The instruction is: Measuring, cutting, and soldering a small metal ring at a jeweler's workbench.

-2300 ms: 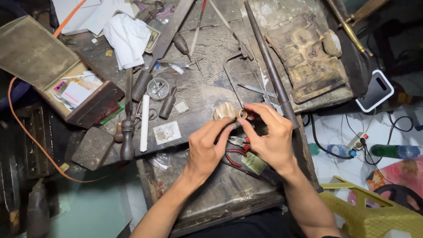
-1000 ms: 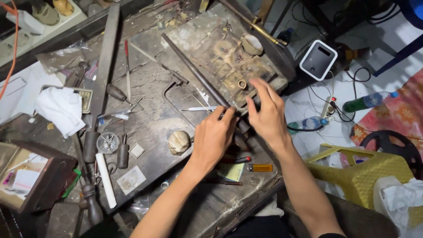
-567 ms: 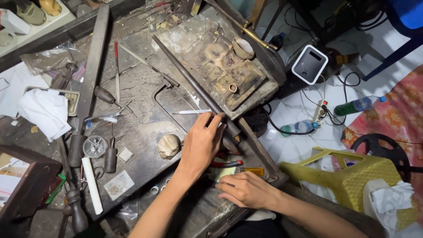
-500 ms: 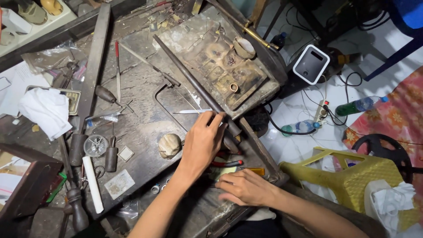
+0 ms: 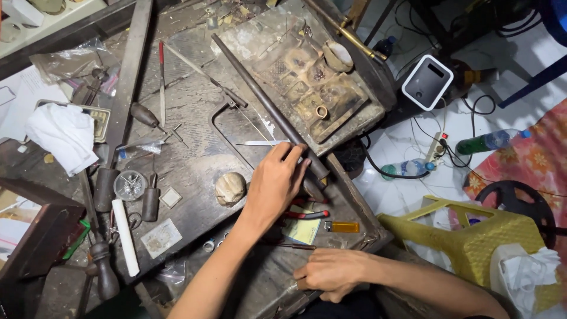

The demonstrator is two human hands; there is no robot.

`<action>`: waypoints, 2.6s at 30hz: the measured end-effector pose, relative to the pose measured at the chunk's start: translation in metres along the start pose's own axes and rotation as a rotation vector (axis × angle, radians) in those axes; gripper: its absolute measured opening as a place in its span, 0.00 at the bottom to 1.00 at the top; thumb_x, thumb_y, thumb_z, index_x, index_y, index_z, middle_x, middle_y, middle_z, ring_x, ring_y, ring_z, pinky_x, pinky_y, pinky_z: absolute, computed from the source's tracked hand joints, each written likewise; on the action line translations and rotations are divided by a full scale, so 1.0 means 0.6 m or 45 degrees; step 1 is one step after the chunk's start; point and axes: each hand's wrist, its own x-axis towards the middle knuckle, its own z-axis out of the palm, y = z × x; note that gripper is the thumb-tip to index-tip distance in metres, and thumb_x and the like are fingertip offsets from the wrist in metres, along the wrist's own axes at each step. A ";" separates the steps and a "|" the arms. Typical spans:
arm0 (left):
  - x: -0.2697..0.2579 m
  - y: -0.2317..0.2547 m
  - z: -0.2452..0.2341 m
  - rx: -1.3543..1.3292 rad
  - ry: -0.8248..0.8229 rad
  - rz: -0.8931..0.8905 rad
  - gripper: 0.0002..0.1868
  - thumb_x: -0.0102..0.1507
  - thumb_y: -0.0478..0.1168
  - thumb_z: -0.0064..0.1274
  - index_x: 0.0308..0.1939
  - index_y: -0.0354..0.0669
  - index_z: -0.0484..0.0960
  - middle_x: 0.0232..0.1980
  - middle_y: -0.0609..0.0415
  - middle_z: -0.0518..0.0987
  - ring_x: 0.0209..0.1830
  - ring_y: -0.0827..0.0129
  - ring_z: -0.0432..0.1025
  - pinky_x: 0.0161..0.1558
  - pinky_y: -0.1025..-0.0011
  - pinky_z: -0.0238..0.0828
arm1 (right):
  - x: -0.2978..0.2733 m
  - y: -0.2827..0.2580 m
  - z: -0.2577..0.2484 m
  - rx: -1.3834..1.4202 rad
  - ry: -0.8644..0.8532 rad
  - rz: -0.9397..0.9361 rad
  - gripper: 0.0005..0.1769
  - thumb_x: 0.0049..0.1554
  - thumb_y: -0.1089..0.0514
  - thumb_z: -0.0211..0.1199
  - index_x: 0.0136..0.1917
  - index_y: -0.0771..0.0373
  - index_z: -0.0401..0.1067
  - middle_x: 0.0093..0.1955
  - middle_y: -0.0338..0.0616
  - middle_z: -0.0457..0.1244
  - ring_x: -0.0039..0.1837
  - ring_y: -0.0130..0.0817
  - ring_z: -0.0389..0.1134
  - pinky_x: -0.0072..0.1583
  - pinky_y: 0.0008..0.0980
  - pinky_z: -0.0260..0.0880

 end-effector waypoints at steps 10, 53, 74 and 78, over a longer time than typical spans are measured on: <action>0.001 -0.009 0.003 -0.007 -0.041 -0.002 0.06 0.70 0.36 0.51 0.46 0.35 0.75 0.36 0.46 0.69 0.34 0.48 0.70 0.35 0.56 0.67 | 0.000 0.023 0.013 -0.085 0.286 -0.033 0.05 0.46 0.60 0.57 0.34 0.63 0.64 0.42 0.46 0.63 0.33 0.57 0.65 0.35 0.54 0.61; 0.005 -0.011 0.000 0.018 -0.022 0.001 0.10 0.70 0.42 0.50 0.51 0.40 0.78 0.34 0.49 0.75 0.33 0.52 0.76 0.34 0.58 0.74 | -0.169 0.046 -0.049 0.484 0.595 0.630 0.14 0.61 0.52 0.61 0.58 0.59 0.72 0.48 0.45 0.68 0.48 0.38 0.71 0.51 0.37 0.74; 0.025 -0.007 -0.017 -0.195 0.273 0.024 0.14 0.70 0.30 0.50 0.59 0.31 0.73 0.51 0.40 0.72 0.42 0.51 0.70 0.46 0.58 0.70 | -0.211 0.331 -0.356 -1.186 1.285 1.382 0.30 0.74 0.42 0.65 0.37 0.64 0.70 0.28 0.43 0.60 0.28 0.41 0.63 0.33 0.41 0.64; 0.027 -0.002 -0.019 -0.185 0.302 0.062 0.13 0.69 0.31 0.54 0.56 0.30 0.74 0.58 0.37 0.72 0.54 0.48 0.69 0.56 0.56 0.72 | -0.238 0.384 -0.323 -1.496 1.476 1.264 0.25 0.77 0.42 0.64 0.42 0.57 0.68 0.30 0.30 0.56 0.26 0.23 0.51 0.26 0.27 0.50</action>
